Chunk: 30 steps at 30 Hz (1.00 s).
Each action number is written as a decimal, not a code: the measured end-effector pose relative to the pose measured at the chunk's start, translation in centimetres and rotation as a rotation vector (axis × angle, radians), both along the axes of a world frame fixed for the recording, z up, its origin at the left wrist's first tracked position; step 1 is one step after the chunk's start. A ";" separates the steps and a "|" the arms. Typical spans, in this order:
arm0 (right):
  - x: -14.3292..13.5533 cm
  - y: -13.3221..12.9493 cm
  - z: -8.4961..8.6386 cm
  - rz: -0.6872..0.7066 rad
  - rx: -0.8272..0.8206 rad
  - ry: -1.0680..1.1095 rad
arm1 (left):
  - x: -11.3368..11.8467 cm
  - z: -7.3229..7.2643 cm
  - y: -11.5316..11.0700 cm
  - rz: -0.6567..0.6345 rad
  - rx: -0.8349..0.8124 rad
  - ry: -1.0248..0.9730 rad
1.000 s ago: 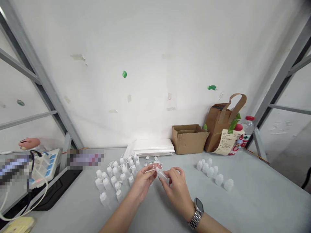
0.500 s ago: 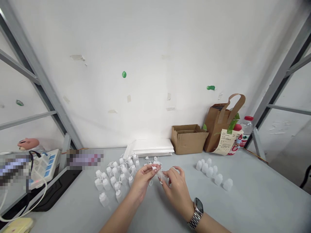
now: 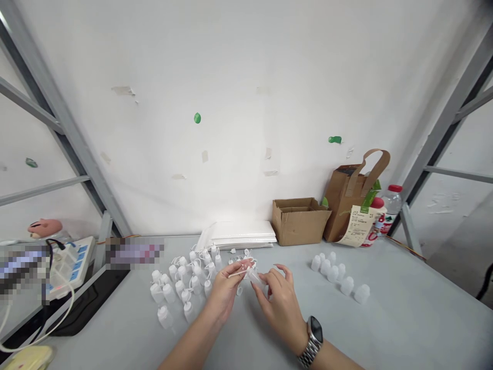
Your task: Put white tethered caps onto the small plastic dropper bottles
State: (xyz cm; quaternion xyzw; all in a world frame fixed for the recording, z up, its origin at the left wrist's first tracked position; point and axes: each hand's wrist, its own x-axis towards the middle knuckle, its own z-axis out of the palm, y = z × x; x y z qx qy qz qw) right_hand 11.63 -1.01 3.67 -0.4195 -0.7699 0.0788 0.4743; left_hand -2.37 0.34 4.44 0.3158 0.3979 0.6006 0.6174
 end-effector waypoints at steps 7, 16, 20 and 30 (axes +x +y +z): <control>0.0 1.6 0.7 0.467 -0.952 0.671 | -0.8 0.6 0.2 -0.046 0.057 0.101; 0.1 1.8 0.4 0.701 -1.257 1.012 | -0.8 1.3 0.1 0.061 0.152 0.413; 0.1 2.0 0.3 0.646 -1.198 0.964 | -0.7 1.2 0.0 0.068 0.123 0.385; 0.1 1.9 1.0 0.390 -0.942 0.640 | -0.5 1.1 0.0 0.118 0.029 0.313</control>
